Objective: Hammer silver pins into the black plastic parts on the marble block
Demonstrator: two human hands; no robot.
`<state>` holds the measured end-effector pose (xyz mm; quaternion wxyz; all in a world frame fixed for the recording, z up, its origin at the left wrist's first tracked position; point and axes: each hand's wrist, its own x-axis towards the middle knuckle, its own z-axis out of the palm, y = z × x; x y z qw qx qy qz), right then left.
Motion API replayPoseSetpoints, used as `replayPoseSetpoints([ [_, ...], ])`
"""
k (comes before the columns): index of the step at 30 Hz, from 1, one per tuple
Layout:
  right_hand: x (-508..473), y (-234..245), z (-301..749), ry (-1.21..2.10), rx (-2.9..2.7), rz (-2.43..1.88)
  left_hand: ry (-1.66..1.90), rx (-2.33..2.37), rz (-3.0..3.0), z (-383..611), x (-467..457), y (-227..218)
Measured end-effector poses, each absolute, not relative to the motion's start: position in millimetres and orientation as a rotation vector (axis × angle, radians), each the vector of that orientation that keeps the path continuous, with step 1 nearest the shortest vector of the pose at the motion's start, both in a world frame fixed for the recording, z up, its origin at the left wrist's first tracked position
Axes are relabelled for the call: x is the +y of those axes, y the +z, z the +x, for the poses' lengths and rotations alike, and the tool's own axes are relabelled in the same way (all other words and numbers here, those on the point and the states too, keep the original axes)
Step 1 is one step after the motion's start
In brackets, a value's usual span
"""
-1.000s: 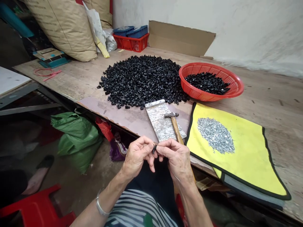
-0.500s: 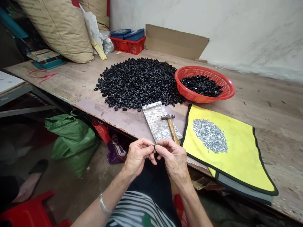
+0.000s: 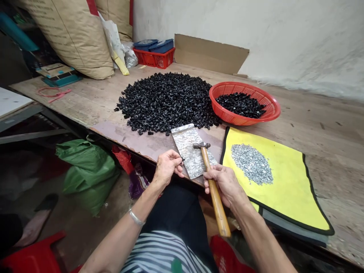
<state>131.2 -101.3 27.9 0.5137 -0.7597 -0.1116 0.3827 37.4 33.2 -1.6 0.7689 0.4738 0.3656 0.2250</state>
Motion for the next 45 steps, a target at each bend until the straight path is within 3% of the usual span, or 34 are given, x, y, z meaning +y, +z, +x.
replayPoseSetpoints([
  [4, -105.4, 33.6, 126.5, 1.099, -0.180, -1.666, 0.471, 0.824, 1.047, 39.6, 33.6, -3.1],
  [8, -111.6, 35.0, 113.5, 0.989, -0.118, -1.710, 0.490, 0.844, 1.020, 39.0, 32.5, -6.1],
  [16, -122.6, 17.8, 95.1, 0.205, -0.931, -2.299, 0.508, 0.886, 1.024, 38.8, 29.8, -5.9],
  [25, -117.8, 28.9, 76.2, -0.546, -1.272, -2.455, 0.499, 0.873, 0.999, 37.6, 29.5, -4.3],
  [29, -114.3, 22.7, 74.6, -0.622, -1.419, -2.619, 0.505, 0.899, 1.002, 37.4, 29.4, -3.8],
  [34, -117.2, 27.6, 75.4, -0.805, -1.412, -2.450, 0.499, 0.881, 0.984, 38.5, 29.8, -6.2],
  [41, -116.1, 27.6, 70.7, -0.741, -1.392, -2.481, 0.498, 0.882, 0.987, 37.3, 29.0, -4.4],
  [45, -116.6, 28.7, 67.0, -0.880, -1.306, -2.369, 0.496, 0.882, 1.000, 36.1, 27.6, -4.3],
])
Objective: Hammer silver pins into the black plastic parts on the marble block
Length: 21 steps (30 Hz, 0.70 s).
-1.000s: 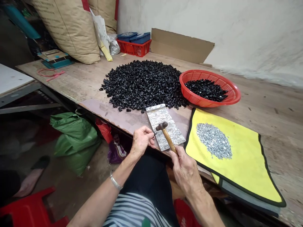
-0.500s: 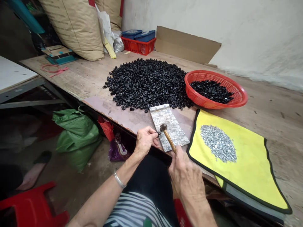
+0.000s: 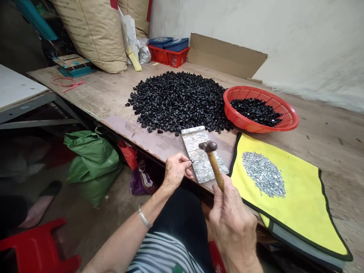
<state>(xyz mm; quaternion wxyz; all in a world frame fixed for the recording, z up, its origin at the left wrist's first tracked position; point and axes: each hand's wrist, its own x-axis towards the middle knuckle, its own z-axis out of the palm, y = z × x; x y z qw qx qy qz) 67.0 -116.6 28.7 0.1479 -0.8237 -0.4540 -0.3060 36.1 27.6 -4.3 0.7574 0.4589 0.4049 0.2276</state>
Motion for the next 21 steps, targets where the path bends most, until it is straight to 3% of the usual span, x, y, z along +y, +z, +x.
replayPoseSetpoints([
  [5, -115.9, 27.5, 65.9, -0.783, -1.457, -2.529, 0.512, 0.888, 0.999, 36.3, 26.6, -5.2],
  [11, -115.6, 28.4, 65.5, -1.009, -1.318, -2.378, 0.485, 0.917, 1.008, 36.1, 26.7, -1.4],
  [16, -115.0, 19.2, 66.1, -0.846, -1.413, -2.530, 0.528, 0.903, 1.021, 37.4, 26.5, -2.1],
  [21, -116.3, 20.9, 66.8, -1.000, -1.277, -2.420, 0.506, 0.915, 1.021, 37.3, 26.3, -2.5],
])
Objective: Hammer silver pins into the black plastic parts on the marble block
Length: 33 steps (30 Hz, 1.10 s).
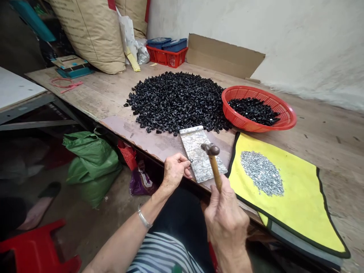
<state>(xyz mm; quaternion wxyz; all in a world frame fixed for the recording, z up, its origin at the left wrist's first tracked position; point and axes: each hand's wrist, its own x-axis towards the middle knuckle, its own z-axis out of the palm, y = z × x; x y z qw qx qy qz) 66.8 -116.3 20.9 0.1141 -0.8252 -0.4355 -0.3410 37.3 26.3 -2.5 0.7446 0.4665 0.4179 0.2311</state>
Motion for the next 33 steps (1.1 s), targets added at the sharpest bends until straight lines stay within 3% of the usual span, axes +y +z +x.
replayPoseSetpoints([
  [4, -115.5, 18.0, 66.3, -0.840, -1.416, -2.562, 0.533, 0.921, 1.030, 37.1, 25.9, -2.2],
  [8, -116.1, 20.1, 65.4, -0.994, -1.278, -2.434, 0.504, 0.929, 1.022, 37.7, 25.4, -1.5],
  [13, -113.4, 20.1, 63.0, -0.819, -1.383, -2.545, 0.540, 0.909, 1.027, 37.9, 25.7, -3.5],
  [19, -112.4, 9.3, 58.9, -0.910, -1.274, -2.510, 0.529, 0.917, 1.023, 37.4, 26.1, -3.5],
  [23, -113.7, 8.2, 66.5, -0.448, -1.191, -2.562, 0.529, 0.916, 1.026, 38.1, 27.0, -2.3],
  [29, -105.4, 21.8, 103.4, 0.538, -0.529, -2.138, 0.532, 0.764, 0.889, 23.6, 32.4, -0.1],
  [31, -99.9, 22.4, 113.0, 0.513, -0.527, -2.234, 0.505, 0.688, 0.808, 11.2, 34.6, 3.3],
  [33, -96.5, 22.9, 117.5, 0.278, -0.676, -2.506, 0.455, 0.621, 0.736, -1.9, 35.9, 7.0],
])
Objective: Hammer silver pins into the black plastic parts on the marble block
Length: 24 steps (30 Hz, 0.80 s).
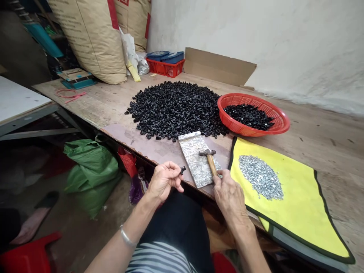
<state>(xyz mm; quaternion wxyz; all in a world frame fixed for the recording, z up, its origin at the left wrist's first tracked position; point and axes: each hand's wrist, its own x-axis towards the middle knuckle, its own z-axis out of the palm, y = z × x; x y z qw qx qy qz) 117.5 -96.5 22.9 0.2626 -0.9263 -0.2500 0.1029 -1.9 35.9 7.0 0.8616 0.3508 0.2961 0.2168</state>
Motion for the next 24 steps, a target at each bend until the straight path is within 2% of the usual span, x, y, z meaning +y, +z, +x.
replayPoseSetpoints([
  [3, -96.2, 26.8, 114.4, -0.165, -1.027, -2.733, 0.370, 0.569, 0.634, -16.4, 35.3, 10.8],
  [5, -96.8, 30.7, 106.9, -0.278, -1.107, -2.588, 0.327, 0.560, 0.571, -20.7, 33.5, 11.8],
  [7, -95.2, 34.2, 96.3, -0.097, -1.008, -2.343, 0.293, 0.540, 0.522, -21.5, 31.2, 12.0],
  [10, -87.9, 37.9, 78.1, 0.507, -0.692, -1.991, 0.251, 0.492, 0.486, -19.8, 28.3, 11.4],
  [12, -82.1, 39.7, 67.8, 0.776, -0.517, -1.803, 0.236, 0.469, 0.484, -18.9, 27.5, 10.4],
  [17, -77.2, 41.2, 57.6, 0.911, -0.320, -1.579, 0.283, 0.467, 0.600, -21.4, 27.6, 9.7],
  [24, -86.3, 36.4, 60.5, 0.940, -0.250, -1.476, 0.428, 0.625, 1.202, -30.2, 21.5, 21.6],
])
